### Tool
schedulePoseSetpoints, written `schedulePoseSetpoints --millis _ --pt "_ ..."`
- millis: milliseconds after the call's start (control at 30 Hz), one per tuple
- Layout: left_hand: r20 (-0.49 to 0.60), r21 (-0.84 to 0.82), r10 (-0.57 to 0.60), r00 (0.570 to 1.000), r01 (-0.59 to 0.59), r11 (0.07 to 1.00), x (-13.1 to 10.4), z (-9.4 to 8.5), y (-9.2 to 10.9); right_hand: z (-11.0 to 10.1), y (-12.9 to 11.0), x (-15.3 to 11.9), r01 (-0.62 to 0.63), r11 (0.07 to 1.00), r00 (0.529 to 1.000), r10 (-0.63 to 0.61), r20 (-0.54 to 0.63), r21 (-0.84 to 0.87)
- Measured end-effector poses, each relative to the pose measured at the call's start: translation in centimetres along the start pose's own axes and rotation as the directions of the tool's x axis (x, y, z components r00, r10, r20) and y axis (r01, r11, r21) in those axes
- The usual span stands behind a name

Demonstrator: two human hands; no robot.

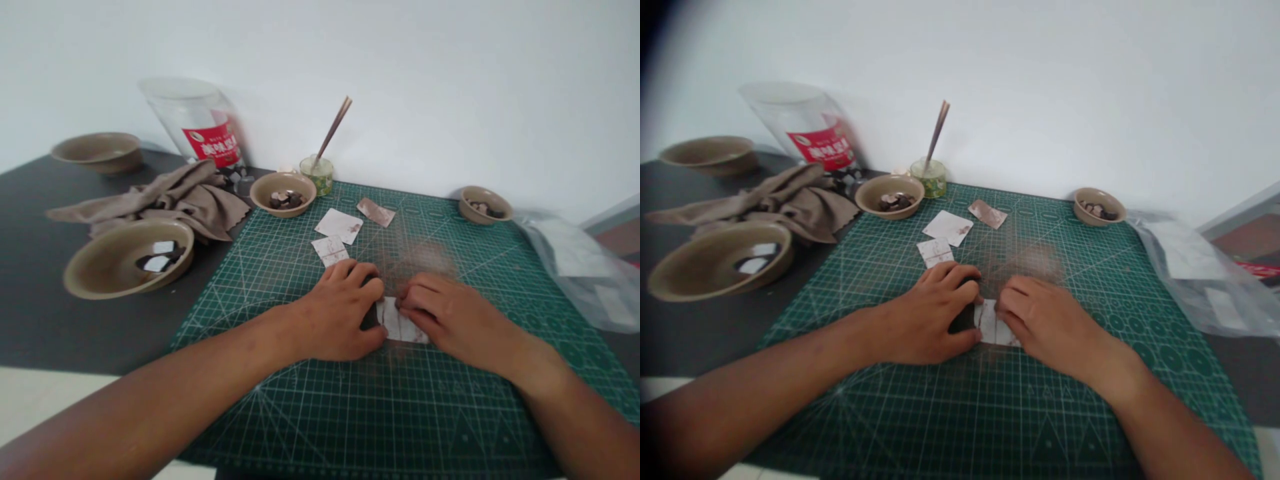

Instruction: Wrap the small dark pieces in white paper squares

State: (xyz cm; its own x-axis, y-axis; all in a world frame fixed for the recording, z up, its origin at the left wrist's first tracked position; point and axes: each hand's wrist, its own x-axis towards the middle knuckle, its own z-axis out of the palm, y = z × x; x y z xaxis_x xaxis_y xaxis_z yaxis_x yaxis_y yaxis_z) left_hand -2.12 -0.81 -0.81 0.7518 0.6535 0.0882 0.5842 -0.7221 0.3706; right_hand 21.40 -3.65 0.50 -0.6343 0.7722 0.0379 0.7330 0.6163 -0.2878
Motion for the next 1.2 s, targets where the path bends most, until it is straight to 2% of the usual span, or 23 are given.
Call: schedulePoseSetpoints --millis 100,133,200,267,367,467,533,600,667,733,800,967,1033,1100,1200 --pt "0.003 -0.002 0.009 1.000 -0.009 1.000 0.03 0.05 -0.02 -0.34 0.02 -0.25 0.049 0.995 0.990 -0.060 0.125 0.091" --pt "0.003 0.000 0.011 1.000 -0.011 1.000 0.05 0.08 -0.04 -0.33 -0.04 -0.24 0.070 0.991 0.987 -0.085 0.134 0.110" --pt "0.000 0.006 0.007 1.000 -0.007 1.000 0.11 0.13 -0.07 -0.18 -0.16 -0.09 0.069 0.994 0.993 -0.076 0.086 0.083" --pt "-0.003 0.009 0.000 1.000 0.000 1.000 0.16 0.15 -0.10 -0.10 -0.14 0.06 0.006 1.000 1.000 -0.006 0.026 0.023" --pt "-0.004 0.002 0.001 1.000 -0.001 1.000 0.18 0.13 -0.08 -0.28 -0.04 -0.04 -0.046 0.999 0.996 0.044 0.075 0.025" --pt "-0.003 -0.003 0.008 1.000 -0.008 1.000 0.13 0.08 -0.02 -0.27 -0.19 -0.23 0.043 0.993 0.989 -0.057 0.133 0.106" --pt "-0.003 -0.001 0.004 1.000 -0.004 1.000 0.09 0.06 -0.01 -0.11 -0.24 -0.20 0.062 0.994 0.994 -0.069 0.079 0.086" --pt "-0.003 0.002 -0.002 1.000 0.002 1.000 0.07 0.05 -0.02 -0.09 -0.07 -0.14 0.008 1.000 1.000 -0.009 0.018 0.023" --pt "-0.007 0.001 -0.003 1.000 0.003 1.000 0.07 0.06 -0.03 -0.30 0.19 -0.17 -0.044 0.999 0.999 0.044 0.027 -0.002" --pt "-0.005 -0.003 0.003 1.000 -0.003 1.000 0.08 0.06 -0.04 -0.53 0.25 -0.30 -0.017 0.999 0.995 0.013 0.100 0.047" --pt "-0.002 -0.005 0.005 1.000 -0.005 1.000 0.09 0.07 -0.04 -0.54 0.03 -0.41 0.028 0.995 0.992 -0.039 0.123 0.092" --pt "-0.003 -0.002 -0.005 1.000 0.005 1.000 0.07 0.10 -0.07 -0.09 -0.61 -0.40 -0.036 0.999 0.999 0.036 0.019 -0.017" --pt "0.000 -0.002 -0.002 1.000 0.002 1.000 0.08 0.09 -0.05 -0.05 -0.70 -0.32 -0.004 1.000 0.998 0.004 0.057 -0.008" --pt "0.004 -0.002 0.002 1.000 -0.002 1.000 0.11 0.08 -0.04 -0.03 -0.73 -0.19 0.081 0.996 0.993 -0.082 0.086 0.024" --pt "0.004 0.002 0.000 1.000 0.000 1.000 0.16 0.09 -0.06 -0.12 -0.44 -0.05 0.095 0.995 0.995 -0.095 0.023 -0.025"
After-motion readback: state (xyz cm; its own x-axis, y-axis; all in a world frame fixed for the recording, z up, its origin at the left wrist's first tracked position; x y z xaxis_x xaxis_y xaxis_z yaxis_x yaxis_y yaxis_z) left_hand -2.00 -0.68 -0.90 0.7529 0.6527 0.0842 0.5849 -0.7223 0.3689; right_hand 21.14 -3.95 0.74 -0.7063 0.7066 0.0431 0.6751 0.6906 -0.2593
